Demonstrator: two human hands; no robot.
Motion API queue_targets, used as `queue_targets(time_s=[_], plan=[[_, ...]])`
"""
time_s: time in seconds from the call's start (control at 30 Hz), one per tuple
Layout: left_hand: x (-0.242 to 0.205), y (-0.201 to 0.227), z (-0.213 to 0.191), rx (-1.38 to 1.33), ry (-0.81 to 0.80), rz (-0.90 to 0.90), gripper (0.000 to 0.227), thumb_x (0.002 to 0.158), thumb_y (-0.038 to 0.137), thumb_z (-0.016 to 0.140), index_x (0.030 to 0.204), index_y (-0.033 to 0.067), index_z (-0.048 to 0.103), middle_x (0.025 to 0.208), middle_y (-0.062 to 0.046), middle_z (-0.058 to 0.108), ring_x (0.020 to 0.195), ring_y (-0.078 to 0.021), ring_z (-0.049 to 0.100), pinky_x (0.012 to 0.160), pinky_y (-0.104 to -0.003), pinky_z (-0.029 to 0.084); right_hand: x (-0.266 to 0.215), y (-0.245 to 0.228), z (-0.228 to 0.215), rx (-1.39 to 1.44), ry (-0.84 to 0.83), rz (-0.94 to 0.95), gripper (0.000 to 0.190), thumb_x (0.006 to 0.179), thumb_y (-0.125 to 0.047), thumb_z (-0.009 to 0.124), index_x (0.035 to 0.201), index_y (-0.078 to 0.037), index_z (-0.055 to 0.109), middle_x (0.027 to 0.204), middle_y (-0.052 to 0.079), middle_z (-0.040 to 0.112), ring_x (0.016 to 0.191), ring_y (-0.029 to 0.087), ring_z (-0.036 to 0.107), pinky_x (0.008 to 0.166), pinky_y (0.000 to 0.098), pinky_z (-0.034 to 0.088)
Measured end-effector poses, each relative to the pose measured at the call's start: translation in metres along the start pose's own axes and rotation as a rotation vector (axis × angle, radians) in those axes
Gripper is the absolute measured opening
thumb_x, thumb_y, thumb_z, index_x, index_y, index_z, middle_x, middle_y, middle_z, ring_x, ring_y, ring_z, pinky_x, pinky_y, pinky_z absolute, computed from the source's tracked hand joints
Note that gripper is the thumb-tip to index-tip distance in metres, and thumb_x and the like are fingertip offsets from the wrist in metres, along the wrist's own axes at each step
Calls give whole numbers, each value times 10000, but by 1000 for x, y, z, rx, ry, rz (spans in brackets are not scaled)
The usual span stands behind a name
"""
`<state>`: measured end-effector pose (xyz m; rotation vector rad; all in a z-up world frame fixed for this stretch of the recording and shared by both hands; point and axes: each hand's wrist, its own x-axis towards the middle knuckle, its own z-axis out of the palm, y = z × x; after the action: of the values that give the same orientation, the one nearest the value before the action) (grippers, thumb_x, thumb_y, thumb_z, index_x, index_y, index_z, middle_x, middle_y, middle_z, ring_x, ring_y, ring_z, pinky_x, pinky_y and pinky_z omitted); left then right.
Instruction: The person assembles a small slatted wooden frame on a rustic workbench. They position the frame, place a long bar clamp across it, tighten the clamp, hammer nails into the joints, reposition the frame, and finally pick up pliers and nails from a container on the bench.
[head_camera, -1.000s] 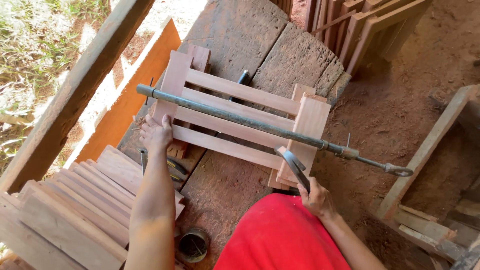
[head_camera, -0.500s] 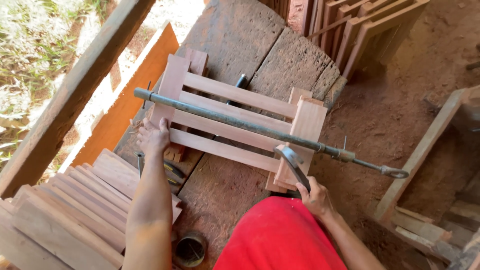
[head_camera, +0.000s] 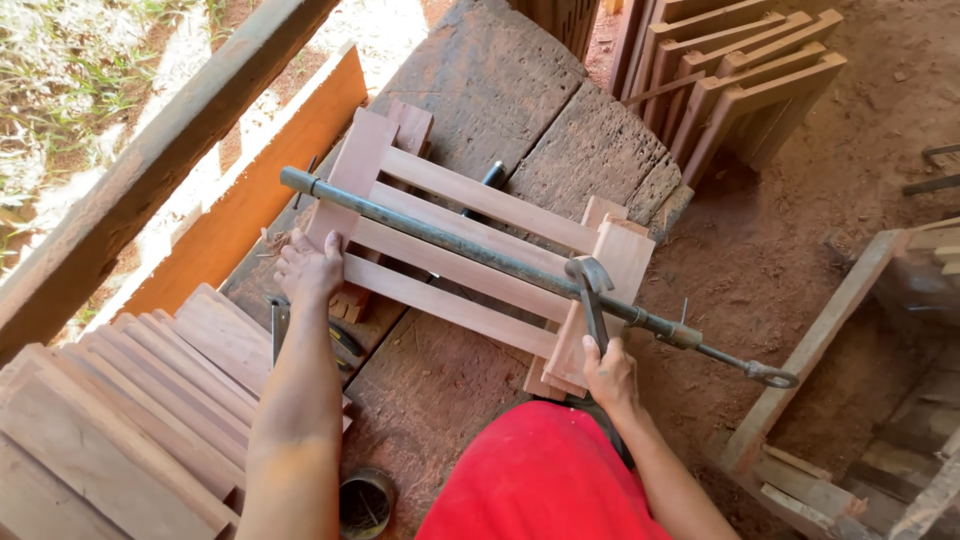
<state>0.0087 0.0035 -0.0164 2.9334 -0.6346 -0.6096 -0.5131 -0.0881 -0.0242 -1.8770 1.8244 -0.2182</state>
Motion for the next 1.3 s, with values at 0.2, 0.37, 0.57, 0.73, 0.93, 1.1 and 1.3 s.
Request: queue_targets(time_s=[0.2, 0.37, 0.57, 0.73, 0.93, 1.1, 1.3], plan=[[-3, 0, -1, 0, -3, 7, 861, 1049, 729, 267, 1571, 45, 287, 1364, -283, 483, 1283, -505, 460, 1056, -567, 352, -1, -1, 5, -4, -30, 20, 425, 984, -472, 611, 893, -60, 571, 753, 296, 695, 780, 464, 730, 627, 551, 552], [2, 0, 0, 2, -14, 7, 863, 1046, 739, 255, 1572, 55, 282, 1367, -276, 481, 1287, -495, 459, 1055, -567, 354, 13, -7, -11, 12, -78, 37, 482, 979, -534, 588, 883, -62, 572, 783, 292, 708, 821, 476, 727, 652, 565, 554], [2, -2, 2, -6, 4, 9, 859, 1049, 739, 273, 1570, 56, 283, 1367, -289, 482, 1288, -509, 455, 1055, -577, 344, 24, -56, -40, 91, -16, 125, 453, 1004, -504, 562, 962, -54, 593, 841, 297, 717, 907, 465, 720, 749, 557, 565], [11, -8, 9, -8, -39, -4, 896, 1027, 766, 276, 1586, 66, 257, 1423, -292, 461, 1344, -505, 426, 1104, -581, 305, 58, -41, -15, 59, -58, 117, 469, 986, -501, 587, 915, -38, 614, 799, 279, 721, 877, 457, 731, 748, 546, 570], [-34, 8, -7, -228, 443, 140, 723, 1043, 564, 541, 1498, 5, 489, 1364, -313, 552, 1332, -462, 485, 1168, -534, 238, 58, -25, -6, 76, -28, 99, 472, 1014, -484, 571, 981, -15, 608, 899, 303, 727, 953, 461, 719, 819, 553, 561], [-189, 21, 30, -307, 781, 489, 414, 901, 403, 776, 1147, 91, 660, 1065, -160, 646, 1036, -366, 634, 953, -440, 476, 54, -24, -22, -44, -28, -12, 506, 1003, -552, 568, 949, -51, 615, 849, 241, 738, 899, 418, 742, 784, 517, 581], [-381, -27, 93, -896, 2, 352, 199, 892, 241, 722, 1039, 116, 770, 792, -28, 694, 731, -196, 632, 692, -329, 502, -20, -37, -84, 57, -141, -378, 362, 949, -391, 687, 950, -35, 617, 696, 139, 661, 627, 318, 636, 557, 421, 539]])
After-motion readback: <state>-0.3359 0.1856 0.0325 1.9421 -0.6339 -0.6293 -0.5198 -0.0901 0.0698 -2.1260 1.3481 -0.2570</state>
